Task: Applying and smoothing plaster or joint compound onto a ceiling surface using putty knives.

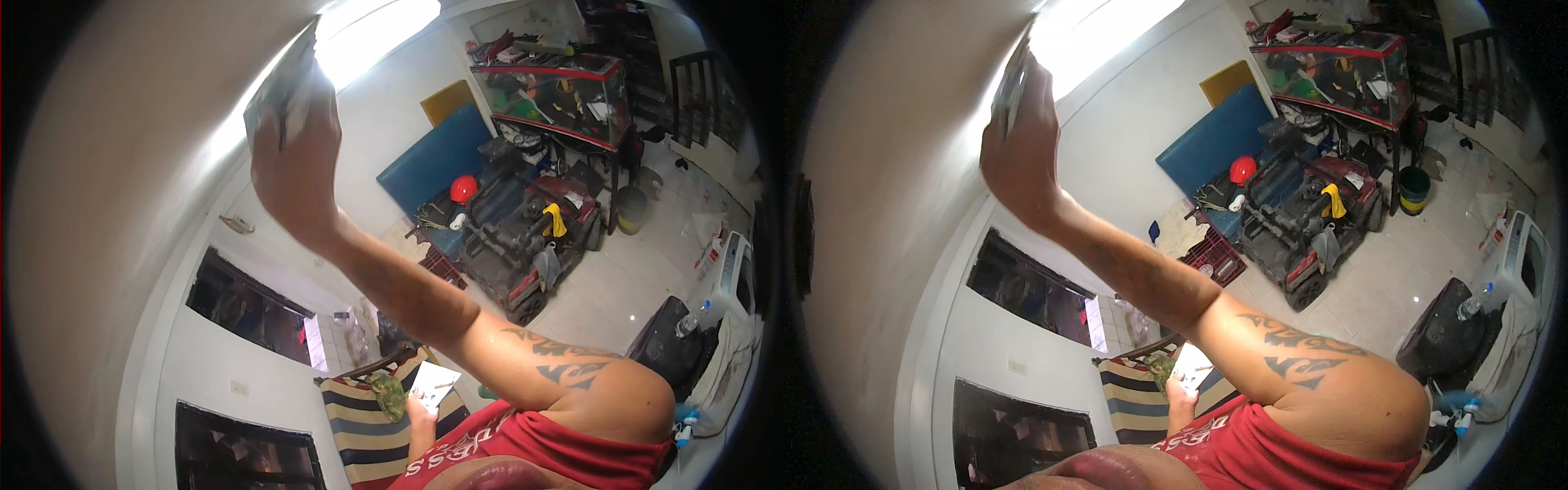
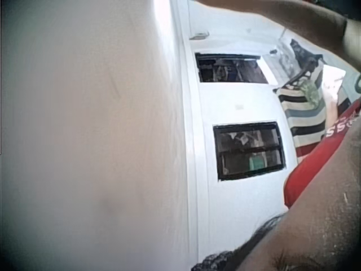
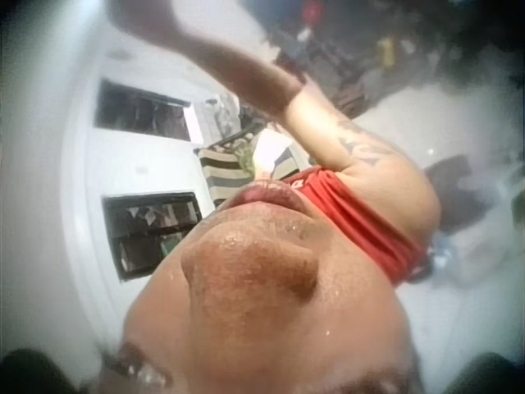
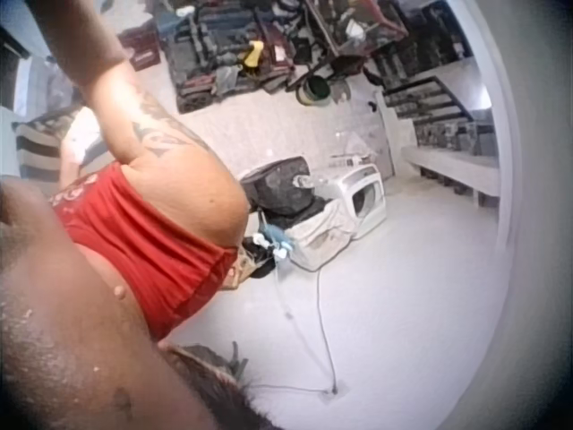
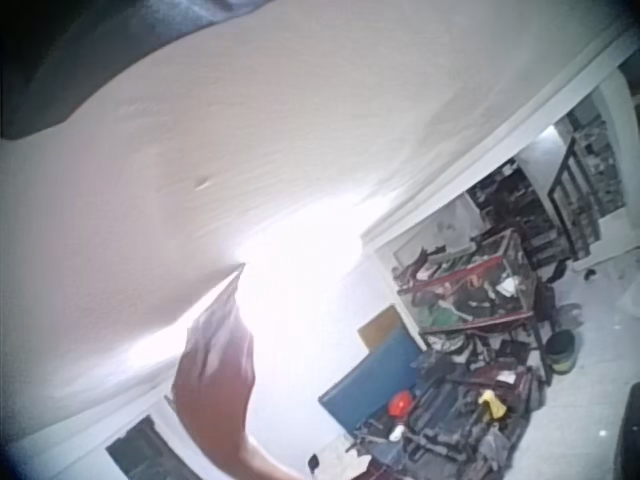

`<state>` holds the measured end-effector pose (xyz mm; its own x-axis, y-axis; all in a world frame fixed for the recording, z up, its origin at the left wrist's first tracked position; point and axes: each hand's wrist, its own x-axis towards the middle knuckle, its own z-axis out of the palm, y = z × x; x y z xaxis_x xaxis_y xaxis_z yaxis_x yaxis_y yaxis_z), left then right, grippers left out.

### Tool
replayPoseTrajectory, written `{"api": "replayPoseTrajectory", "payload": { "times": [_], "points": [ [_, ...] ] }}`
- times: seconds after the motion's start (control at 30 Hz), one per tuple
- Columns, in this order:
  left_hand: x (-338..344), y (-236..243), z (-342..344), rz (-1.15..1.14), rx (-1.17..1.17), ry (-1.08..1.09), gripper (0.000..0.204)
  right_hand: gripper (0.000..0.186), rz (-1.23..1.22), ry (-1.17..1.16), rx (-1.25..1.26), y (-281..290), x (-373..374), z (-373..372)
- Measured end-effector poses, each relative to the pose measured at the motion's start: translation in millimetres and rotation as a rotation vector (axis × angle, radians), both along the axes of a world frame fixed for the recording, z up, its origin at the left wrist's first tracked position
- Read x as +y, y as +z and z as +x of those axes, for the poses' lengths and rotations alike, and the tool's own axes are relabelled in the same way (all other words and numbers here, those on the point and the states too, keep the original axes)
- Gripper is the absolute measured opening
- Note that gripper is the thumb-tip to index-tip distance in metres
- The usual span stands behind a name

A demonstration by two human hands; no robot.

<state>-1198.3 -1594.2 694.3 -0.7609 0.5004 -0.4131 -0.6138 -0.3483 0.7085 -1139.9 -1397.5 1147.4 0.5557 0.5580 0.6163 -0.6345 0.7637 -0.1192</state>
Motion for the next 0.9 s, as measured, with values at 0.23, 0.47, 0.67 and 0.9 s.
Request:
{"api": "replayPoseTrajectory", "payload": {
  "times": [0.23, 0.47, 0.67, 0.9],
  "points": [
    [18, 1, 6, 0.006, -0.048, -0.059, 0.024, 0.012, -0.091, 0.51, 0.028, -26, 48, 8],
    [33, -3, 3, -0.078, 0.004, -0.128, 0.027, 0.007, -0.262, 0.923, -0.108, 1, 85, 9],
    [52, -12, 2, -0.013, -0.003, -0.244, 0.029, 0.01, -0.233, 0.884, -0.046, 22, 104, 0],
    [58, 8, 17, -0.05, 0.04, -0.262, 0.03, 0.011, -0.288, 0.899, -0.101, 38, 121, 0]
  ]
}}
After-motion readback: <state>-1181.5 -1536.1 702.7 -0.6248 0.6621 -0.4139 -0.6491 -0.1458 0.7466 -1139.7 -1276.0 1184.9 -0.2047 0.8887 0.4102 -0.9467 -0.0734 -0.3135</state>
